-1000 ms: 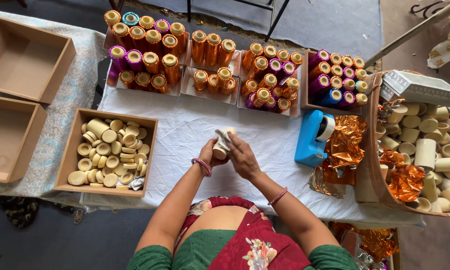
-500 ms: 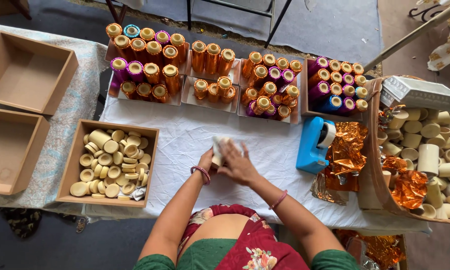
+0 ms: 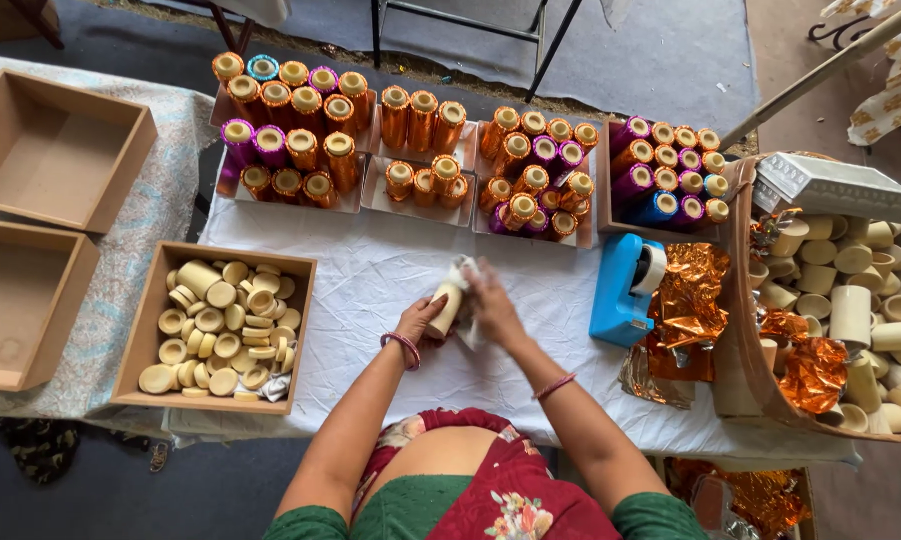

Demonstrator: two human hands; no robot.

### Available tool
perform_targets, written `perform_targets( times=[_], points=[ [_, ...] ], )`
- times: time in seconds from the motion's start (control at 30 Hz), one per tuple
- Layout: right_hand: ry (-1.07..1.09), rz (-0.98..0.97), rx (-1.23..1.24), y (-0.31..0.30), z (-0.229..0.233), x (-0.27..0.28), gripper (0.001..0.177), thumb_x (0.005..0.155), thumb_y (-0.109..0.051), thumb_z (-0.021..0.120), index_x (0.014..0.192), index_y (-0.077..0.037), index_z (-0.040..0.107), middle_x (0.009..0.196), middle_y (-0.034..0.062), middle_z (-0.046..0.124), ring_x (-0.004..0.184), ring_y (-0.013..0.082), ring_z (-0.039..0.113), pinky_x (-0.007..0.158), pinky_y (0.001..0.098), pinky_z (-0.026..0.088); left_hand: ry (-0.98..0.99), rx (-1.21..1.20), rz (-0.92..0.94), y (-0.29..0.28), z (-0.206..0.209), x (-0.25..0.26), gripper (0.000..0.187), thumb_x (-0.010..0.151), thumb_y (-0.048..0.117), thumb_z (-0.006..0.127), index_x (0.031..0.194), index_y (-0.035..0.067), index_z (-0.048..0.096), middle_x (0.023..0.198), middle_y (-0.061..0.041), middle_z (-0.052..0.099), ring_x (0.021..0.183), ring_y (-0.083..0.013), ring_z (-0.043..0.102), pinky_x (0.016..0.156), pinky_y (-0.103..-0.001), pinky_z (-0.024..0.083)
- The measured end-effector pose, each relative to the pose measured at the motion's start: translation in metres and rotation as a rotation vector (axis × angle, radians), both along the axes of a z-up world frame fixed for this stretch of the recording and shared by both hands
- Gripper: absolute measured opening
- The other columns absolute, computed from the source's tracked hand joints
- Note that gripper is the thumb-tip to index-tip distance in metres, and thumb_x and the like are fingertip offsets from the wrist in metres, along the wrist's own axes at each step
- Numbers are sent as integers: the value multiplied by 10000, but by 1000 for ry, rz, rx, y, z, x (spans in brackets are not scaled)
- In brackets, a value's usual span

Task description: Wrapping clay diyas and small cylinders with paper or cloth.

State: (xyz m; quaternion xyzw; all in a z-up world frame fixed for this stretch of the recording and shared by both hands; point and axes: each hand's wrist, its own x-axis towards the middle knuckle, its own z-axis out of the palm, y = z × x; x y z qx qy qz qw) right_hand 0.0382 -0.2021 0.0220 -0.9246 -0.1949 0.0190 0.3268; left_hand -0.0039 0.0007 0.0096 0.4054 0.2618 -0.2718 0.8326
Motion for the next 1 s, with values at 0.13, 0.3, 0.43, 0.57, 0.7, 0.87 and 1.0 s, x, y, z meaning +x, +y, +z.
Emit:
perform_targets(
  times=[0.13,0.3,0.43,0.57,0.7,0.87,1.0],
  points=[
    [-101,-174,-170,-19,48,9,267,975,-112,666,1194,-257,709,1407,121,544,1158,286,661,929,389,577,-8,-22,-22,0,10,-2,506,906,426,745,1301,159,576,1027,-106,704,815,-241,712,665,-360,591],
    [-80,233,-155,19,120,-23,207,861,-87,703,1060,-35,679,1118,127,675,1089,340,664,976,435,546,65,-19,-60,-10,32,-2,503,888,466,612,1311,198,571,1095,-102,699,867,-245,732,716,-412,634],
    [-213,61,52,44,102,-34,152,875,-108,706,1007,-35,688,1447,220,572,1184,359,630,981,414,552,82,-1,-43,-15,-4,1,482,936,486,583,1312,185,581,1116,-93,705,892,-230,724,717,-406,624],
    [-367,300,25,50,82,-43,341,909,-104,696,1244,-46,674,1485,196,540,1336,383,564,1122,460,458,112,-118,94,-15,-18,-2,500,994,510,512,1296,128,624,1115,-88,721,902,-224,727,689,-388,635],
    [-348,88,-47,43,72,-30,372,889,-45,668,1257,-104,679,1467,164,611,1355,366,569,1128,442,469,80,-2,112,-20,-15,-2,444,992,481,547,1276,146,614,1059,-75,691,851,-224,698,665,-406,626],
    [-212,223,-5,35,52,-33,379,899,-61,669,1278,-60,655,1275,135,696,1180,304,659,1028,430,509,10,-89,117,-21,-51,3,486,993,528,575,1259,127,640,951,-80,696,711,-218,680,556,-374,581],
    [-281,0,18,29,70,-25,310,934,-52,681,1244,-44,684,1224,159,715,1040,351,671,943,447,530,74,-24,115,-20,-11,-3,464,970,491,584,1260,130,619,973,-116,719,750,-252,730,614,-406,621]
  ],
)
